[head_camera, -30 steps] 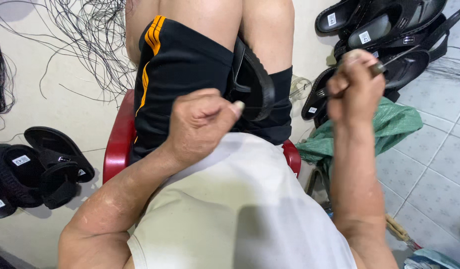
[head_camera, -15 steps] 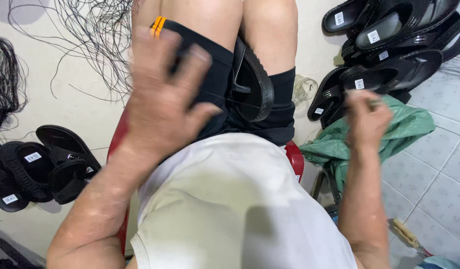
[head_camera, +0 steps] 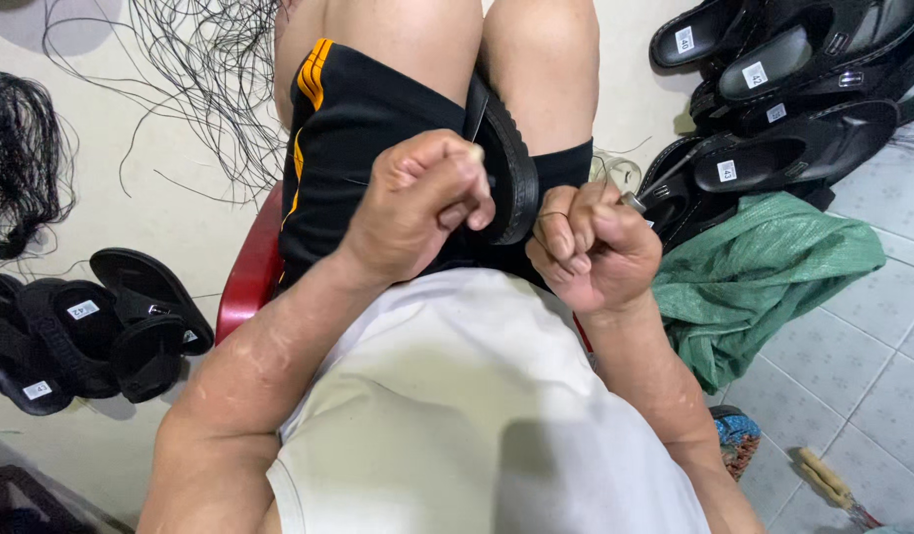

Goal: The person sits on a red chair and sews a black sandal held between their legs. They use a needle and thread to stitch the sandal strap repeatedly, pulling the thread through the material with both hands.

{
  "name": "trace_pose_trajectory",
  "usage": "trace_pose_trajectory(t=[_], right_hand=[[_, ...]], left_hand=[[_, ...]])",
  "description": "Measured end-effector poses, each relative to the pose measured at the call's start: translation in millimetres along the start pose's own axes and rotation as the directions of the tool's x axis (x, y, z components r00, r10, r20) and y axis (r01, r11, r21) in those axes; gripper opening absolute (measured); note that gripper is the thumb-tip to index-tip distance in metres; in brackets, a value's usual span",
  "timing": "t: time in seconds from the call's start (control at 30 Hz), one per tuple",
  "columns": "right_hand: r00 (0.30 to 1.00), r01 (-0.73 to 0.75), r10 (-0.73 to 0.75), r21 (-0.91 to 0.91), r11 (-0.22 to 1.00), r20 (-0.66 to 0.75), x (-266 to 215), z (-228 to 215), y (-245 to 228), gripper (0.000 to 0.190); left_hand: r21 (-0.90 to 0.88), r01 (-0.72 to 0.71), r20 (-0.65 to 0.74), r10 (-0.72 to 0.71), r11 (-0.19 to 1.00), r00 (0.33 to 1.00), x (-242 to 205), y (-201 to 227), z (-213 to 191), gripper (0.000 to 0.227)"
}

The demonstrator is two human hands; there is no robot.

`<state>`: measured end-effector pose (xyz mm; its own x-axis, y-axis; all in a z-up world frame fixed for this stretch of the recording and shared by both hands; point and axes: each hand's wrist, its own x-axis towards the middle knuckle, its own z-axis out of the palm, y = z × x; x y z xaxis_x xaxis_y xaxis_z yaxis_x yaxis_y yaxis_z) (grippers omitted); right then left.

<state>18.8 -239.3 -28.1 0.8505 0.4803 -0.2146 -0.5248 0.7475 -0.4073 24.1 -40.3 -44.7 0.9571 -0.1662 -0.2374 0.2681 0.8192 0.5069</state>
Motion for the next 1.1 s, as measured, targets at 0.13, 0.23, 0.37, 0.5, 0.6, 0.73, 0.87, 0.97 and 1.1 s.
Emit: trace_pose_trajectory(t=[0.13,0.23,0.37,0.5,0.6,0.73,0.87,0.97,1.1], right_hand=[[0.99,-0.026,0.032,0.052,0.998,-0.135,7.1,17.1,9.5,0.017],[0.972,0.005,-0.077,-0.306,0.952,-0.222,8.0,25.7,8.4,0.034],[0.945,0.086,-0.323,-0.908,0.411,-0.057,-1.2,19.1,3.7,0.034],[0.968,-0.049,-0.223,-0.958,0.281,-0.115,-26.6,21.0,9.0,0.029],[0.959,0.023,-0.272,-0.936,0.352,-0.078,-45.6,25.7,25.0,0.029],[0.943,0.038,-0.323,-0.937,0.347,-0.081,-58.3,5.4,34.2,0.029],[0.941,0.104,-0.337,-0.956,0.275,0.005,-62.5,12.9,37.3,0.031],[0.926,0.151,-0.371,-0.965,0.213,0.062,-68.7,30.5,37.2,0.033],[0.899,0.172,-0.423,-0.98,0.102,0.114,-86.1,49.2,31.4,0.035]], left_hand=[[0.635,-0.32,0.189,0.261,0.703,0.947,11.5,9.5,0.0,0.031],[0.731,-0.361,0.199,0.325,0.579,0.925,10.7,2.7,-4.0,0.028],[0.713,-0.252,0.139,0.22,0.654,0.966,-12.5,-13.1,-1.1,0.027],[0.689,-0.224,0.184,0.132,0.69,0.974,-41.8,-17.2,-2.1,0.022],[0.707,-0.225,0.241,0.07,0.671,0.968,-59.7,-24.2,-4.5,0.023],[0.716,-0.252,0.263,0.083,0.651,0.961,-64.3,-24.3,-5.2,0.023],[0.752,-0.306,0.26,0.164,0.584,0.952,-74.7,-10.5,-0.9,0.02],[0.79,-0.409,0.312,0.274,0.457,0.91,-88.2,-1.0,10.3,0.017],[0.782,-0.601,0.562,0.232,0.164,0.794,-102.2,-4.3,21.8,0.01]])
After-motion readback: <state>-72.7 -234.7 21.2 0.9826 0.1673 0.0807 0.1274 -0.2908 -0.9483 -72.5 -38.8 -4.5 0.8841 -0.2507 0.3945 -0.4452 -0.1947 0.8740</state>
